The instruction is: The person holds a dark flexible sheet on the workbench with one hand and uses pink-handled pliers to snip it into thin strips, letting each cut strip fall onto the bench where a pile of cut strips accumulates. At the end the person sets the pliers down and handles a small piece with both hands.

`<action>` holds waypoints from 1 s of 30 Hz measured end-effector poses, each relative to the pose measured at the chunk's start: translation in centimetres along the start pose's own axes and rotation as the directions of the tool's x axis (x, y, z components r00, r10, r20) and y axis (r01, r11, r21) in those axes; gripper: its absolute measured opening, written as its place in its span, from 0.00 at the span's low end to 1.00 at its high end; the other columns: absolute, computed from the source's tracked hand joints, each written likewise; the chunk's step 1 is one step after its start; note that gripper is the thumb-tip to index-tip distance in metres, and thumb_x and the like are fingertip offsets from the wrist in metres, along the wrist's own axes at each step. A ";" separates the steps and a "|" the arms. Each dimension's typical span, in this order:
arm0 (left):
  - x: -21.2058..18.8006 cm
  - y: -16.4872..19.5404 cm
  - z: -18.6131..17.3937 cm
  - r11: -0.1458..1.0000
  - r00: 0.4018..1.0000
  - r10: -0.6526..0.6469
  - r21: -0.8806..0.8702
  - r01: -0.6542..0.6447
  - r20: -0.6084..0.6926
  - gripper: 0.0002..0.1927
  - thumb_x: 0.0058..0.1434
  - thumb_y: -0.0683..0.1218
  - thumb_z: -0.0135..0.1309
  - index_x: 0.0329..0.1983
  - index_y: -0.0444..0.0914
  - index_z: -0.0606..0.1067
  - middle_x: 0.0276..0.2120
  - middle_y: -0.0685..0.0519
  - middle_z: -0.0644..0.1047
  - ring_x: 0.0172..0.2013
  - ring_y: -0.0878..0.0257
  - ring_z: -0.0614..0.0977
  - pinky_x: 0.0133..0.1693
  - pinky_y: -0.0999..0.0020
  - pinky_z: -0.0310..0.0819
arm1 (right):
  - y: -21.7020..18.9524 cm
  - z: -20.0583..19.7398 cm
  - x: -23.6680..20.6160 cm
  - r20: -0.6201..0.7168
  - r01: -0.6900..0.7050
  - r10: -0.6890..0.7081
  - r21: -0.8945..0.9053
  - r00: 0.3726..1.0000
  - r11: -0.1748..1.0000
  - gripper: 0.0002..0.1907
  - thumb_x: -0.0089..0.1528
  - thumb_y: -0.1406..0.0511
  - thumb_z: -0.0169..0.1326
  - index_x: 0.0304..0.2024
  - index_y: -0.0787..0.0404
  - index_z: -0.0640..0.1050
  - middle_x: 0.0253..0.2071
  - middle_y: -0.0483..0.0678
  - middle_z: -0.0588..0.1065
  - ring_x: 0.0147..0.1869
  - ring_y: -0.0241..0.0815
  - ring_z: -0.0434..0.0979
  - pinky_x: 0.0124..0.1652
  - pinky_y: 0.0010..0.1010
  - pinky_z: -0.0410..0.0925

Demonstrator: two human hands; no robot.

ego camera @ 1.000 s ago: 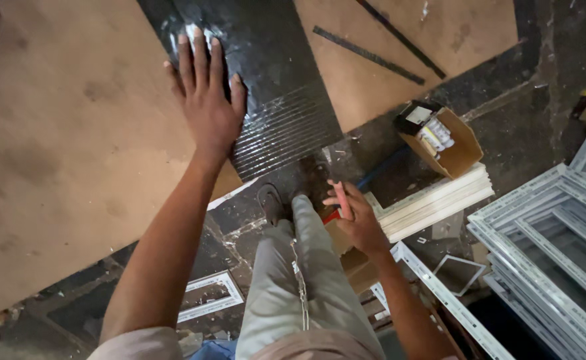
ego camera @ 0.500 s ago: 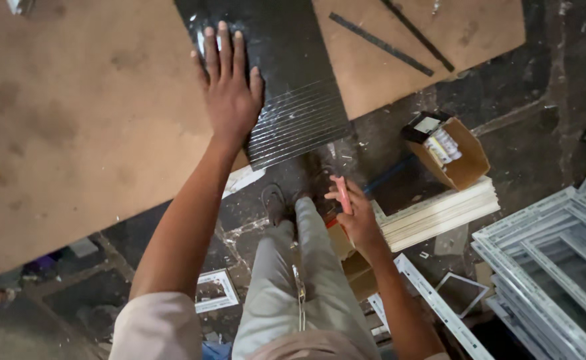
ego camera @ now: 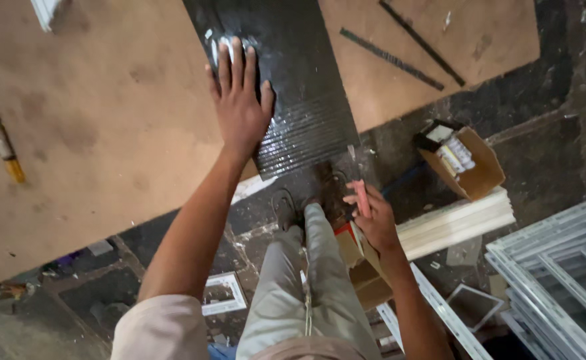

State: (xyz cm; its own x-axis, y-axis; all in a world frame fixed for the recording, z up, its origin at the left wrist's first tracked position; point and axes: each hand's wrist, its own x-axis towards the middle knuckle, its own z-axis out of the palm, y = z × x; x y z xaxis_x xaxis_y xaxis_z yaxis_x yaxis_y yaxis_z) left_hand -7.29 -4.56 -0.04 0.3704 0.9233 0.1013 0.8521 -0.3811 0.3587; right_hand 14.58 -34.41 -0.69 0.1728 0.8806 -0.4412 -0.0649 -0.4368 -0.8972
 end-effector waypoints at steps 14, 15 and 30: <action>1.5 0.9 -2.2 1.000 0.996 0.005 0.020 -0.003 -0.085 0.32 0.69 0.53 0.49 0.74 0.38 0.64 0.76 0.46 0.57 0.77 0.49 0.52 0.74 0.42 0.39 | 1.0 -1.6 0.5 0.029 0.014 -0.013 -0.022 1.000 1.000 0.27 0.49 0.76 0.49 0.52 0.66 0.78 0.53 0.50 0.77 0.46 0.39 0.76 0.48 0.28 0.68; 1.6 0.9 -2.2 1.000 0.996 0.003 0.018 -0.002 -0.090 0.32 0.68 0.53 0.49 0.74 0.38 0.64 0.76 0.46 0.57 0.77 0.49 0.52 0.73 0.42 0.38 | 1.3 -1.6 0.6 0.038 0.050 -0.049 -0.035 0.998 0.998 0.25 0.49 0.77 0.48 0.50 0.68 0.80 0.52 0.50 0.77 0.45 0.39 0.75 0.48 0.28 0.68; 1.9 1.1 -2.4 1.000 0.998 -0.013 0.015 0.014 -0.062 0.32 0.69 0.54 0.48 0.74 0.38 0.63 0.76 0.46 0.56 0.77 0.49 0.52 0.73 0.42 0.38 | 2.5 -1.0 0.2 -0.008 -0.123 0.123 0.039 0.992 0.992 0.24 0.52 0.77 0.49 0.52 0.66 0.73 0.59 0.49 0.76 0.53 0.37 0.79 0.47 0.31 0.72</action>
State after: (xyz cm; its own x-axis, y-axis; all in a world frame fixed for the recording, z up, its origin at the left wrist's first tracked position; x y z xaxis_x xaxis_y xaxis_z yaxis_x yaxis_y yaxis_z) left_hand -6.51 -3.09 2.80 0.3358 0.9292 0.1544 0.8623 -0.3692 0.3465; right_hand 15.48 -35.47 -3.00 0.1711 0.8185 -0.5484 -0.1236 -0.5344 -0.8362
